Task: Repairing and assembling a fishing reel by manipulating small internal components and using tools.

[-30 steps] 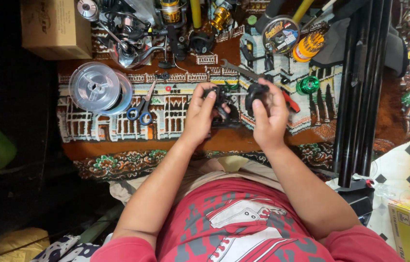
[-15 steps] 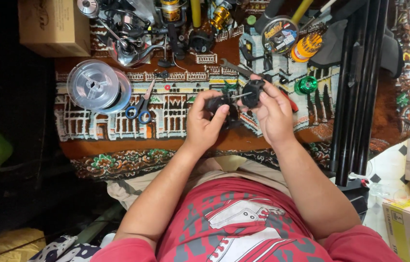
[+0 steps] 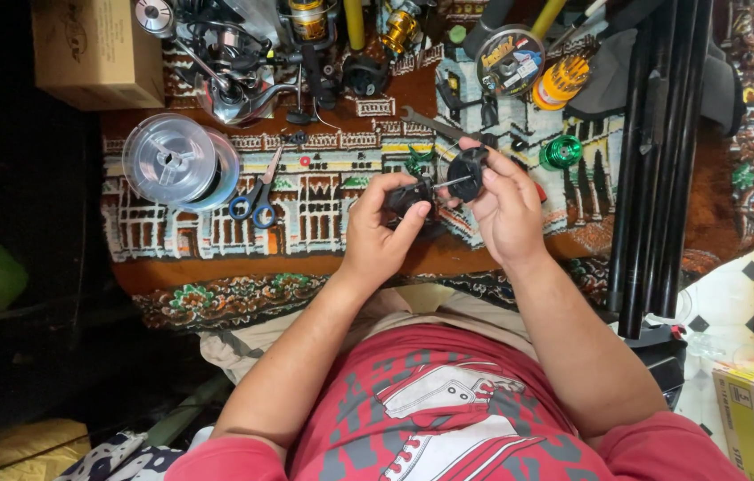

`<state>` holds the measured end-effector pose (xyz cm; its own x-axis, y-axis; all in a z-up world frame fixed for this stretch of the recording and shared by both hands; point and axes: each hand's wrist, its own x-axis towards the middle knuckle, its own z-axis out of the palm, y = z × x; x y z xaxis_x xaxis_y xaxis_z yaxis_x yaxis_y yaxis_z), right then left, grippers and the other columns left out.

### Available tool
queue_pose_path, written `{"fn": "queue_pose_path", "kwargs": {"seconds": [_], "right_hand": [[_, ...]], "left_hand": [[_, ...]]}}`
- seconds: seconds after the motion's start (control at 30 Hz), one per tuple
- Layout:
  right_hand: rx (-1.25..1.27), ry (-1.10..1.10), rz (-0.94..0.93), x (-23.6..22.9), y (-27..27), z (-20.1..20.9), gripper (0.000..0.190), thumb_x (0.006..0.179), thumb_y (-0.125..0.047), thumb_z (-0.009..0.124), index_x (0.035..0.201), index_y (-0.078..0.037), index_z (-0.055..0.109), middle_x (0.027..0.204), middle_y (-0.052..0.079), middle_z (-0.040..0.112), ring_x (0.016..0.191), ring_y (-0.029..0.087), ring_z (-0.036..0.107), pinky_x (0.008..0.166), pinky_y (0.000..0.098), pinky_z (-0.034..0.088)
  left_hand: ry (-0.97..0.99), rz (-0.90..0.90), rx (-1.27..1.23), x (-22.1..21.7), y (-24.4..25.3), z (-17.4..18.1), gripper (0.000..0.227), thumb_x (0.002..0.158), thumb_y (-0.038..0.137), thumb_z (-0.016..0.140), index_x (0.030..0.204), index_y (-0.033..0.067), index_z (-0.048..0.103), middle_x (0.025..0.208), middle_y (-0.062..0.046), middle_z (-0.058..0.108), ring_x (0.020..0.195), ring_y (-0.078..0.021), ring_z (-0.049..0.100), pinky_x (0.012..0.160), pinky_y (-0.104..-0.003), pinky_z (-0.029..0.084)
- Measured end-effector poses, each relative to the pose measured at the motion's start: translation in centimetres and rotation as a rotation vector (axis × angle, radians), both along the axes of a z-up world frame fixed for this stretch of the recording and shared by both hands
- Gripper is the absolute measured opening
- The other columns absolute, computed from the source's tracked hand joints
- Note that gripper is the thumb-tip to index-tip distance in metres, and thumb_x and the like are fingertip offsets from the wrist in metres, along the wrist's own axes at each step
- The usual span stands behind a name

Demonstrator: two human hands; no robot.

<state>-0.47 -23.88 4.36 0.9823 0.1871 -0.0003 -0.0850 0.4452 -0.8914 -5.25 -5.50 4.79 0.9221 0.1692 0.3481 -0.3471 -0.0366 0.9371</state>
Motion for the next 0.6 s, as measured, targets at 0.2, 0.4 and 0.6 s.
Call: {"fn": "queue_pose_path", "kwargs": {"seconds": [0.2,0.4,0.6], "right_hand": [[-0.352,-0.254,-0.009,-0.7,0.3,1.1,0.041,0.099,-0.009,0.060,0.136,0.009,0.059,0.126,0.028,0.067,0.113,0.033,0.069,0.096,0.0418,0.058],[-0.435,-0.335,-0.021,-1.2,-0.1,1.4,0.032,0.094,-0.002,0.069,0.124,0.010,0.066,0.106,0.020,0.073,0.098,0.020,0.071,0.087,0.0363,0.060],[-0.365,-0.341,-0.016,-1.9,-0.3,1.5,0.034,0.091,-0.003,0.076,0.122,0.010,0.066,0.106,0.018,0.073,0.098,0.018,0.069,0.089,0.0357,0.059]], "left_hand": [[-0.024,-0.012,0.069,0.0,0.0,0.8,0.027,0.090,0.017,0.079,0.114,0.0085,0.069,0.095,-0.012,0.071,0.080,-0.0309,0.071,0.066,-0.038,0.057],[-0.022,0.005,0.031,-0.4,-0.7,1.0,0.028,0.090,0.017,0.079,0.115,0.0089,0.070,0.094,-0.013,0.071,0.081,-0.0277,0.071,0.064,-0.036,0.057],[-0.009,0.004,-0.025,-0.7,-1.0,1.8,0.030,0.087,0.016,0.083,0.114,0.0096,0.073,0.094,-0.011,0.072,0.081,-0.0220,0.071,0.064,-0.032,0.058]]}}
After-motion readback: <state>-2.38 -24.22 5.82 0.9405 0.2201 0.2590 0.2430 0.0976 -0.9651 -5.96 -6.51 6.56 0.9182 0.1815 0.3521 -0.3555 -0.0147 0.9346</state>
